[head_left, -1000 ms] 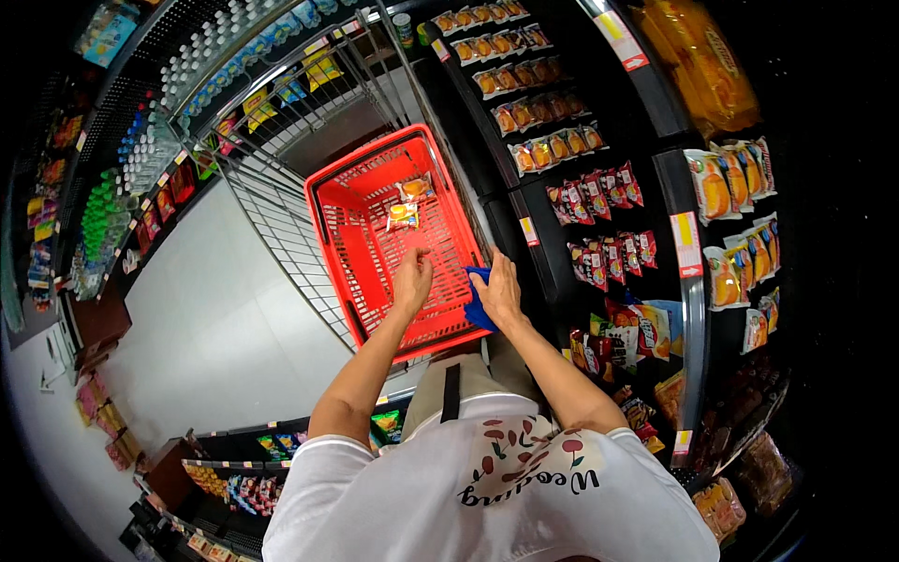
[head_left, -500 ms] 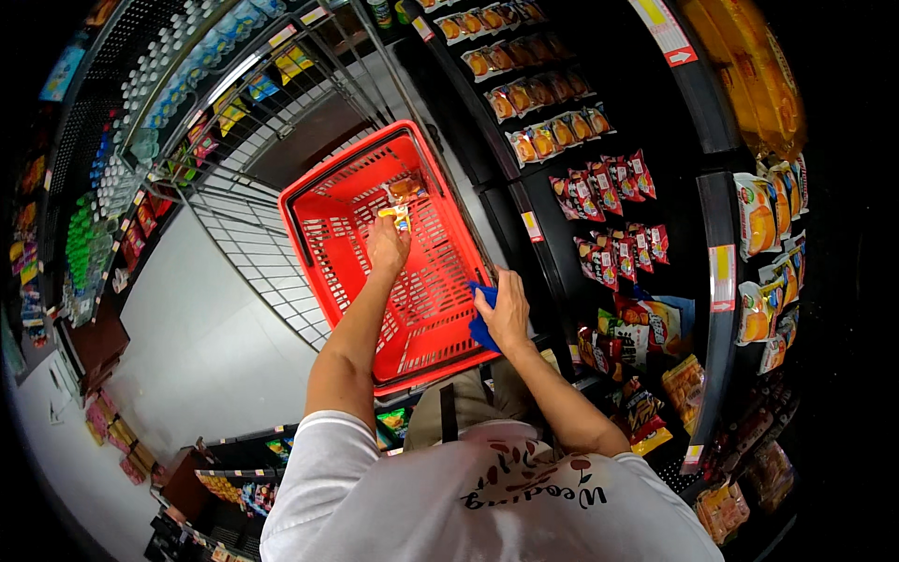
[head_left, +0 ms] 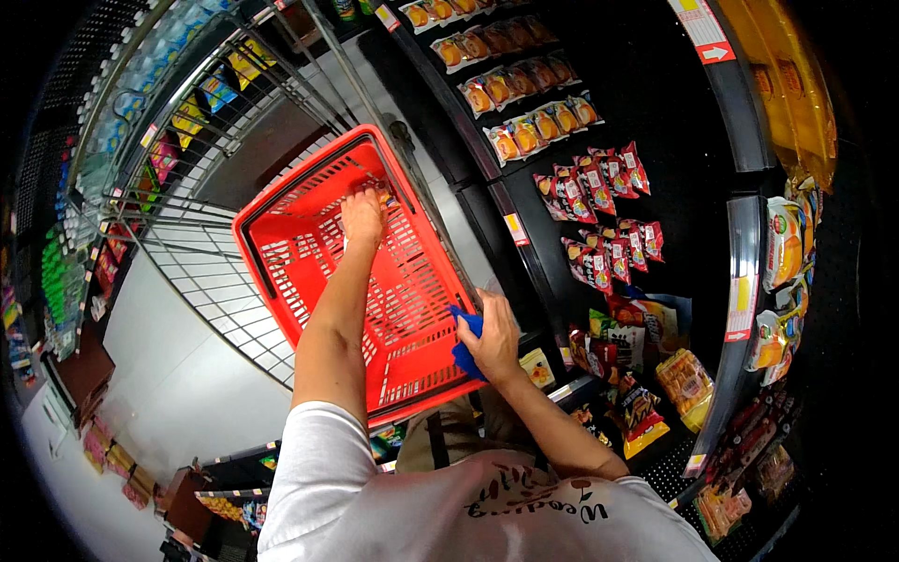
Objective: The person wipes a refrigerated shelf with a blue cloth and then repeatedly picks packaged food items from a red shopping basket, placing them onto the shelf in neat rows. The person handles multiple snack packages one by one and arranges them on the shelf.
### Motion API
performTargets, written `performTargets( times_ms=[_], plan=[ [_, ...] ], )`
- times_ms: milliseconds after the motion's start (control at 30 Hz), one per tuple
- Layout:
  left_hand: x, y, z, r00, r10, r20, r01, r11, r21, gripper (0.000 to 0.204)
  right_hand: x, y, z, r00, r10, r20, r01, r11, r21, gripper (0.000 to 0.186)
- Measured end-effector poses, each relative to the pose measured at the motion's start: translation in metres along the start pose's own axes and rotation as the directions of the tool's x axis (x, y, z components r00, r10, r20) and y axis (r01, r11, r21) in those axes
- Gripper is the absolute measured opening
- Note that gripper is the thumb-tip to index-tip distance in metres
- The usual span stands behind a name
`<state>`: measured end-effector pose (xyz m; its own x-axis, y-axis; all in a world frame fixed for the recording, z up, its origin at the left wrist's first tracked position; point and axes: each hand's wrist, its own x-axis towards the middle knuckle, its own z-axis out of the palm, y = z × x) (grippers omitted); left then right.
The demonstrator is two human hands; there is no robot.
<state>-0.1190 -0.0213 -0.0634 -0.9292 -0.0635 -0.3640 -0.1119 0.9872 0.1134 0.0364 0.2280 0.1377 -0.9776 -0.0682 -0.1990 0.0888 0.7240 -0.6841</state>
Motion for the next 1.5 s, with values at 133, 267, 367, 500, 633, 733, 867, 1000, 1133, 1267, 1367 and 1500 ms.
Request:
performTargets(
  times_ms=[133,267,367,500,633,733,867,1000,1133,1267,1367,1500],
  plan=[
    [0.004,0.003,0.001,0.999,-0.022,0.042,0.021,1.000,0.018,0.032,-0.002,0.001,0.001,1.000,0.004,0.017,-0.005,1.000,0.017,0.052],
    [0.003,0.006,0.003,0.996,-0.031,0.078,0.025,0.997,0.077,0.030,-0.001,0.001,0.001,0.999,0.009,0.034,-0.011,0.999,0.037,0.052],
    [0.006,0.004,0.019,0.999,-0.028,0.045,0.023,0.992,0.122,0.036,-0.001,-0.001,0.000,0.997,0.053,0.052,-0.055,0.998,0.026,0.053],
    [0.009,-0.001,0.037,0.996,-0.025,0.083,0.026,0.999,-0.020,0.036,-0.001,-0.001,-0.001,0.998,0.029,0.047,-0.030,0.999,0.014,0.054],
    [0.000,-0.006,0.030,0.994,0.106,-0.028,-0.106,0.994,0.006,0.034,-0.001,0.001,0.001,1.000,0.005,0.020,-0.005,1.000,0.004,0.055],
    [-0.021,-0.007,-0.007,0.956,0.182,-0.231,-0.207,0.974,-0.088,0.037,-0.003,0.000,0.004,1.000,0.004,-0.003,-0.004,1.000,-0.004,0.055],
    [-0.056,-0.006,-0.028,0.930,-0.222,-0.293,0.026,0.835,-0.550,0.037,-0.006,0.001,0.004,1.000,-0.017,-0.021,0.016,1.000,-0.020,0.055],
    [-0.095,-0.017,-0.048,0.896,-0.441,0.057,0.151,0.179,-0.972,0.047,-0.009,0.003,0.005,0.999,-0.033,-0.012,0.032,0.997,-0.074,0.053],
    [-0.146,0.018,-0.130,0.871,-0.447,0.202,0.147,-0.154,-0.977,0.037,-0.009,0.005,0.003,1.000,-0.017,0.016,0.018,0.995,-0.093,0.060],
    [-0.184,0.044,-0.186,0.908,-0.308,0.285,0.169,-0.352,-0.921,0.036,-0.006,-0.009,-0.023,0.999,-0.035,0.035,0.038,0.995,-0.096,0.069],
    [-0.202,0.067,-0.211,0.946,-0.215,0.243,0.118,-0.471,-0.874,0.035,-0.002,-0.029,-0.061,0.995,-0.094,-0.016,0.094,0.995,0.016,0.066],
    [-0.217,0.110,-0.238,0.973,-0.124,0.196,0.087,-0.588,-0.804,0.037,-0.002,-0.061,-0.108,0.988,0.064,0.139,-0.135,0.789,0.600,0.057]
  ],
)
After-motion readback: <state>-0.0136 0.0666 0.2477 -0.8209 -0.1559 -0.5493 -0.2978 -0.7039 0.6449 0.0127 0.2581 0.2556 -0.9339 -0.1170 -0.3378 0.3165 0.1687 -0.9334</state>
